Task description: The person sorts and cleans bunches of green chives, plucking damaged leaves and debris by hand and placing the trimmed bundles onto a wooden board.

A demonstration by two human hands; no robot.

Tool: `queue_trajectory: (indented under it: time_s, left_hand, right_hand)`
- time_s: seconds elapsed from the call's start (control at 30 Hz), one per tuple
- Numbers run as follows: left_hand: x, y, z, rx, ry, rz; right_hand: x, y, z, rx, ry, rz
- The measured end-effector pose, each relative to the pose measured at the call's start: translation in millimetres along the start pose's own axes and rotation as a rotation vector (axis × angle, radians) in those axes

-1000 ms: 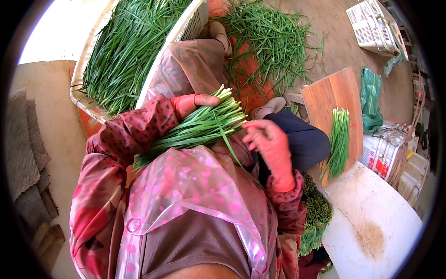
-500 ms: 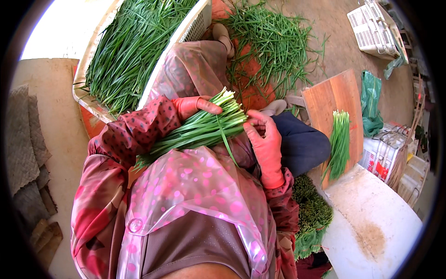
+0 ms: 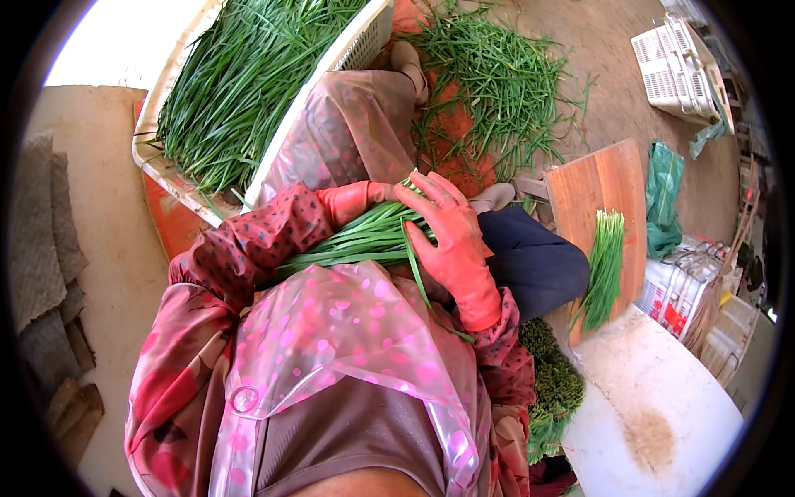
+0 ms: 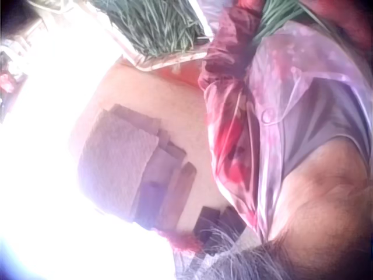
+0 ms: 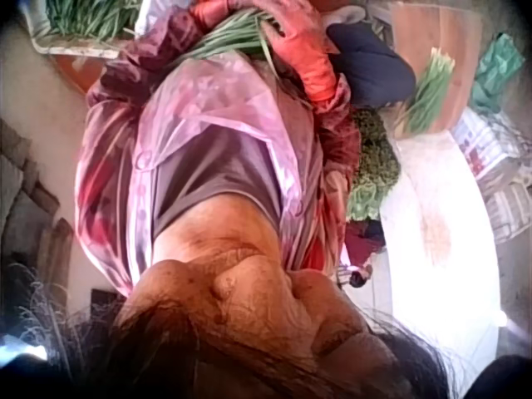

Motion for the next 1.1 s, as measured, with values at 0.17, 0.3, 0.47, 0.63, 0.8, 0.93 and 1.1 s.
queue_trajectory:
  time_s: [0.17,0.3,0.47,0.63,0.8,0.93,1.1]
  left_hand:
    - [2,8,-7,-0.12,0.121,-0.037]
    - [-3,14,-10,-0.042,0.145,0.016]
    - [-9,14,-10,0.25,0.051,-0.067]
    - [-11,21,-11,0.475,-0.085,-0.065]
    - [-6,27,-17,0.456,0.043,0.002]
    - [-14,18,-22,0.38,0.096,-0.033]
    - [-16,13,-26,0.4,0.105,-0.107]
  right_hand:
    - [2,9,-12,0.165,-0.041,-0.013]
    - [-6,24,-45,0.724,0.136,-0.101]
    - [-7,41,-60,1.099,0.246,-0.19]
    - [-1,34,-73,0.905,0.338,-0.202]
    - [-39,-11,-159,0.821,0.662,-0.39]
    - [-80,11,-139,0.926,0.703,-0.252]
    - [-57,48,-73,1.169,0.354,-0.192]
Point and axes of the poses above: each hand's wrist, its own x-axis towards the middle knuckle, its own y-axis out of the palm, z = x × y, the point moved 8 cm from there along x, towards the middle knuckle, and after that the axes turned 11 degrees about z, right-handed, at the moved point
